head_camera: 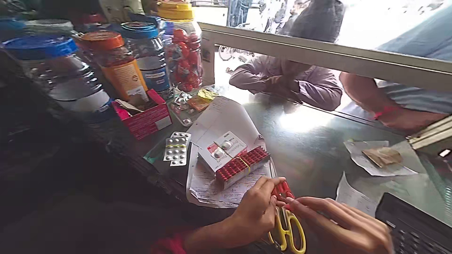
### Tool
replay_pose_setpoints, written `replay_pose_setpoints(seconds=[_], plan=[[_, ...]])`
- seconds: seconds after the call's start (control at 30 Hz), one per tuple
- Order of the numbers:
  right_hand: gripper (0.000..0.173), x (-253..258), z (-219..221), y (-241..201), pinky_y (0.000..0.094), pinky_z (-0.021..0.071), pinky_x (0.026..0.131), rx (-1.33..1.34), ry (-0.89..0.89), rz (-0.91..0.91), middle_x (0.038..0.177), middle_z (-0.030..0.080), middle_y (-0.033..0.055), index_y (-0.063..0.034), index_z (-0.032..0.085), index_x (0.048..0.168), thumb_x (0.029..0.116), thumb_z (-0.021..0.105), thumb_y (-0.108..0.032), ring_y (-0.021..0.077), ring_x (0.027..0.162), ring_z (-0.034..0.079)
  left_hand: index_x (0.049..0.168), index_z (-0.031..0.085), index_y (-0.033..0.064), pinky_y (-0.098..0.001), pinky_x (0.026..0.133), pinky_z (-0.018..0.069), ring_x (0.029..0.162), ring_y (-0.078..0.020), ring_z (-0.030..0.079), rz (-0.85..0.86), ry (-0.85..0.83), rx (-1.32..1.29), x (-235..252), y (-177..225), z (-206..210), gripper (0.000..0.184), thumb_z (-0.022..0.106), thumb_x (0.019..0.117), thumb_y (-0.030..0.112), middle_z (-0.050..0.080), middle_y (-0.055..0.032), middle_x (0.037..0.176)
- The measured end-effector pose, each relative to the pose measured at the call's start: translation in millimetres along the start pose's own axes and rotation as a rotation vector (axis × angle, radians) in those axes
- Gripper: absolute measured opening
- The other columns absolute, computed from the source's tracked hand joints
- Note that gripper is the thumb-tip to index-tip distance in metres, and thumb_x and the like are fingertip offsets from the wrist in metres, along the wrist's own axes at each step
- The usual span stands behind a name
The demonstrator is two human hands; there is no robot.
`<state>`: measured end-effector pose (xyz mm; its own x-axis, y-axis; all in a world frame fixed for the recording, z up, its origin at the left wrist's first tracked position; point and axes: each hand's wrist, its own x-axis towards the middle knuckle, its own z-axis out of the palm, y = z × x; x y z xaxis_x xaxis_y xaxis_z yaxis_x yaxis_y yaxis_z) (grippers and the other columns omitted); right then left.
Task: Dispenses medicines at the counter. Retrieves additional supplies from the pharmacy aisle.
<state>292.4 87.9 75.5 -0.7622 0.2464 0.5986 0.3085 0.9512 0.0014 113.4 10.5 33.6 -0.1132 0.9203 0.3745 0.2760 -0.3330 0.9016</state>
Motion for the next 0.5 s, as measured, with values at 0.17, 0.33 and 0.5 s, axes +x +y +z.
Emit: replay_pose_setpoints(seconds=[0.17,0.33,0.5], plan=[[0.026,17,1,63,0.0534,0.0517,0.057,-0.063,-0.084,0.273,0.098,0.072,0.0258,-0.0019,0.079,0.106,0.0991,0.059,-0.018,0.04,0.073,0.07,0.131,0.059,-0.0111,-0.032,0.083,0.0584,0.097,-0.0249,0.072,0.126,0.077,0.221,-12,-2,-8,0.041,0.058,0.0906,-0.006,0.068,-0.0245,0.116],[0.026,24,31,83,0.0683,0.0482,0.059,-0.272,-0.129,0.369,0.103,0.071,0.0317,0.0055,0.076,0.108,0.0964,0.065,-0.016,0.054,0.08,0.069,0.122,0.066,-0.0062,-0.0275,0.084,0.0574,0.092,-0.0203,0.073,0.304,0.11,0.344,-21,-7,-21,0.03,0.062,0.093,0.002,0.074,-0.0163,0.104],[0.04,33,27,31,0.0248,0.0574,0.062,0.303,-0.061,0.161,0.099,0.076,0.0069,-0.0083,0.077,0.113,0.1006,0.057,-0.041,0.0106,0.077,0.071,0.116,0.073,0.0036,-0.0256,0.095,0.0513,0.103,-0.0146,0.069,0.452,0.236,0.439,-17,-17,-36,0.024,0.064,0.0946,0.01,0.076,-0.0067,0.104]])
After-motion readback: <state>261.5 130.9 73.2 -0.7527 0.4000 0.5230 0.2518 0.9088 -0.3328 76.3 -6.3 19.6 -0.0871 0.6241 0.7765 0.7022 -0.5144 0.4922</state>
